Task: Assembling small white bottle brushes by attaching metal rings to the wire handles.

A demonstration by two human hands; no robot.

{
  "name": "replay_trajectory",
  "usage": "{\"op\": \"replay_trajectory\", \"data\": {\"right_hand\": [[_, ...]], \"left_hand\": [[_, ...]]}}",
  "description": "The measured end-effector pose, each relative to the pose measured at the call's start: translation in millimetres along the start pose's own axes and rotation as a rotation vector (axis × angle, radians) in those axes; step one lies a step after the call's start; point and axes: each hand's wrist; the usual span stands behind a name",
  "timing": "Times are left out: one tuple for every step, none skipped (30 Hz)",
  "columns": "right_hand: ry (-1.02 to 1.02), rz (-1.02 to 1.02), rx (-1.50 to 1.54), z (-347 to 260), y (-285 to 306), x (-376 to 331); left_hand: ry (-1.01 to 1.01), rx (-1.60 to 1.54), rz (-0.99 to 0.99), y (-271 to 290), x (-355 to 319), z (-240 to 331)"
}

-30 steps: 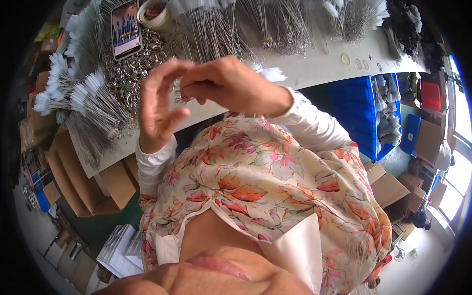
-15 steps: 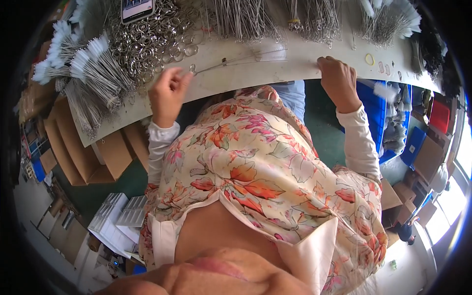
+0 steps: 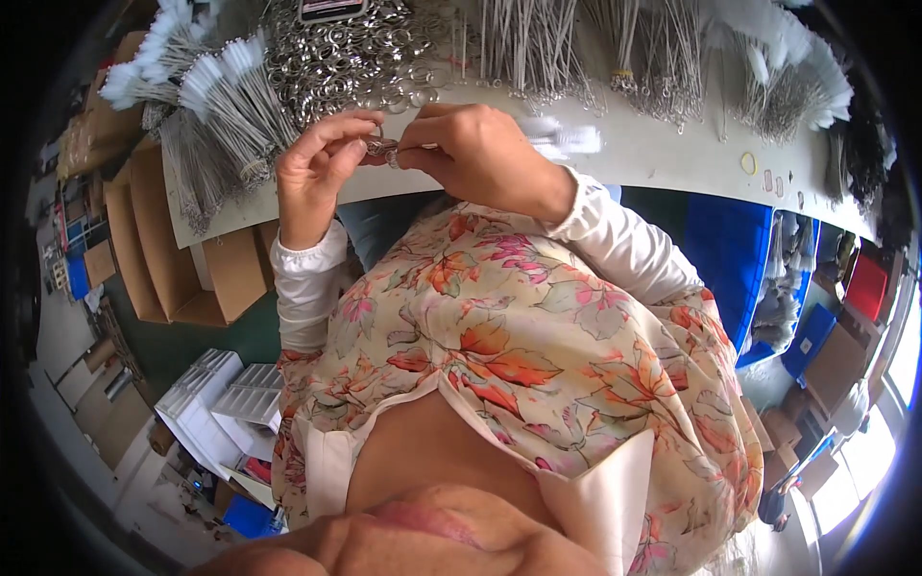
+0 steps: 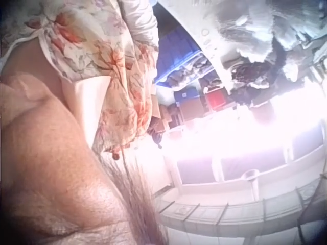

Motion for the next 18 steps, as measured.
{"op": "replay_trajectory", "data": {"right_hand": [[-0.014,-0.037,0.153,-3,4,2],[-0.052,-0.079,0.232,-9,10,3],[-0.05,-0.081,0.23,-11,12,4],[-0.071,-0.096,0.305,-12,13,5],[-0.094,-0.111,0.38,-13,14,5],[-0.097,-0.109,0.376,-16,15,6],[-0.231,-0.158,0.467,-18,17,6],[-0.366,-0.207,0.558,-19,19,7],[-0.374,-0.201,0.558,-19,18,7],[-0.386,-0.208,0.691,-18,18,7],[-0.397,-0.214,0.824,-18,18,7],[-0.403,-0.212,0.825,-21,21,9],[-0.397,-0.146,0.902,-26,26,12],[-0.39,-0.079,0.979,-32,31,15],[-0.394,-0.081,0.98,-38,34,19],[-0.377,-0.046,0.965,-44,36,23],[-0.359,-0.013,0.95,-48,37,26],[-0.327,-0.001,0.913,-51,37,29]], "left_hand": [[-0.046,0.057,-0.057,3,-1,4],[-0.063,0.091,-0.094,9,-2,5],[-0.065,0.09,-0.092,10,-1,9],[-0.097,0.114,-0.104,10,0,13],[-0.129,0.137,-0.117,9,1,16],[-0.13,0.133,-0.12,9,1,15],[-0.148,0.121,-0.107,9,2,15],[-0.166,0.109,-0.093,8,2,14],[-0.163,0.104,-0.099,3,2,15],[-0.165,0.041,-0.032,-5,3,18],[-0.166,-0.02,0.036,-8,3,20],[-0.243,0.072,0.044,-7,3,17],[-0.239,0.069,0.042,-8,4,18],[-0.359,0.161,0.064,-10,5,22],[-0.479,0.254,0.088,-12,7,26],[-0.569,0.352,0.125,-14,9,30],[-0.565,0.353,0.127,-14,11,32],[-0.604,0.421,0.141,-14,12,34]]}}
Point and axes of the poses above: each hand's wrist, its own x-axis towards the middle knuckle, its own y-axis out of the back of the hand, z = x × y, and after that the axes turned 4 degrees about -z, right-handed
